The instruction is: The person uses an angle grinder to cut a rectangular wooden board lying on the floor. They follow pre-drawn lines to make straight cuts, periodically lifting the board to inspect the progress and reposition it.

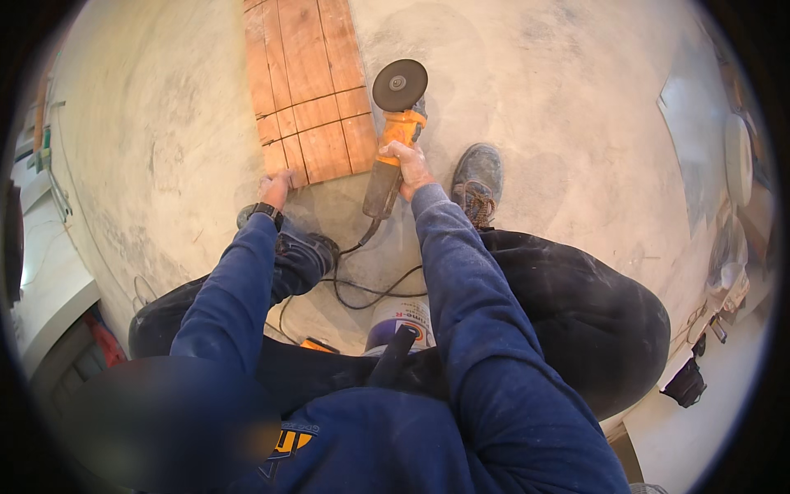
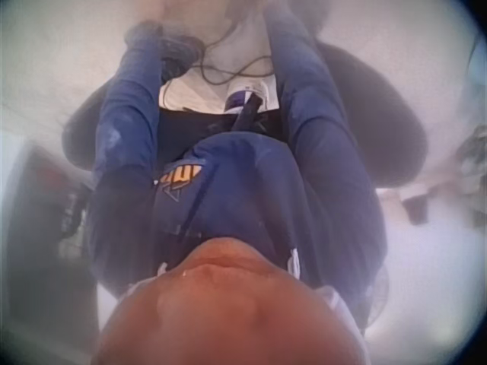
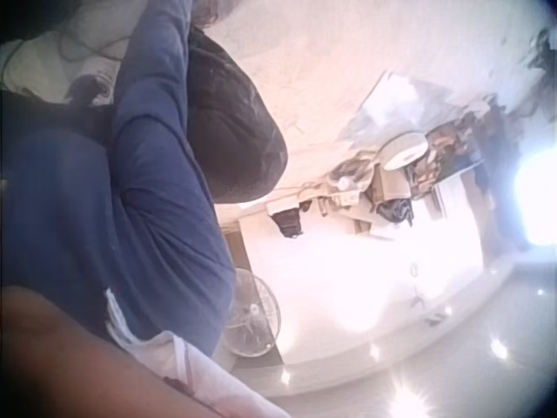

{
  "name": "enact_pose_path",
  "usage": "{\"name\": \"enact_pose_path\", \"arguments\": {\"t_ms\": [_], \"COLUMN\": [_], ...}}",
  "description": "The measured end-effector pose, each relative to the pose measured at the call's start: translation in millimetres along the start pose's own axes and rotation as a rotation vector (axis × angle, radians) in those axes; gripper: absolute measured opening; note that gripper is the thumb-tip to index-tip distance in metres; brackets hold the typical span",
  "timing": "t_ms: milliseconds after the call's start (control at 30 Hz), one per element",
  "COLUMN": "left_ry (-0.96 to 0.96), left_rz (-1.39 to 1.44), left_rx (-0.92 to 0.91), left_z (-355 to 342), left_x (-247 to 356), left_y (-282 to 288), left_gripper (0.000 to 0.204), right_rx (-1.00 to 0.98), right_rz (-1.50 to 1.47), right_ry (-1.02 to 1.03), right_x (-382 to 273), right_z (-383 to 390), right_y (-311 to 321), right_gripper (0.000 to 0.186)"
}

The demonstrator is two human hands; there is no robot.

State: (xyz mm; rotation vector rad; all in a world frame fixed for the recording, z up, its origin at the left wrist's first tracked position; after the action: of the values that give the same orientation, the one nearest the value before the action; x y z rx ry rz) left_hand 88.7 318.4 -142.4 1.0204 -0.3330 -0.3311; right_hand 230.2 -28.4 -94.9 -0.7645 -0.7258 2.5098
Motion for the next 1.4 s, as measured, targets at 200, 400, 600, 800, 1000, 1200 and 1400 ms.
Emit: {"name": "enact_pose_path", "arguments": {"t_ms": [200, 400, 600, 800, 1000, 1200, 1400], "left_ry": [-0.01, 0.041, -0.102, -0.276, -0.371, -0.413, -0.407], "left_rz": [0.559, 0.788, 0.787, 1.07, 1.301, 1.419, 1.412], "left_rx": [-0.219, -0.331, -0.421, -0.288, -0.327, -0.231, -0.164], "left_z": [-7, 49, 89, 124, 145, 140, 141], "left_x": [0, 35, 82, 154, 176, 174, 172], "left_y": [5, 96, 228, 403, 437, 430, 435], "left_gripper": [0.072, 0.049, 0.033, 0.025, 0.023, 0.024, 0.026], "right_rx": [-0.035, -0.315, -0.383, -0.421, -0.337, -0.331, -0.362], "right_rz": [0.019, -0.129, -0.179, -0.083, -0.033, -0.02, -0.002], "right_ry": [-0.037, -0.007, 0.151, 0.337, 0.395, 0.378, 0.368], "right_x": [-12, -72, -150, -196, -192, -182, -175], "right_z": [4, 47, 117, 203, 237, 237, 230], "right_y": [3, -36, -93, -117, -103, -100, -106], "right_gripper": [0.058, 0.073, 0.062, 0.05, 0.046, 0.044, 0.043]}}
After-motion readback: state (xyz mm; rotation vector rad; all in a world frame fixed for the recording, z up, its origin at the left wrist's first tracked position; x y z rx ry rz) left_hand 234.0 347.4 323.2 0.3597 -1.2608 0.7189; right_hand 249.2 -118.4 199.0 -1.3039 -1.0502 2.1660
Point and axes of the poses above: each hand's wrist, its own z-axis away from the middle knuckle, its own y-axis out of the back of the hand, x = y × z, the point moved 7 cm from there along -z, towards the middle knuckle, and after that the axes turned 11 degrees about -z, right-handed, at the moved point
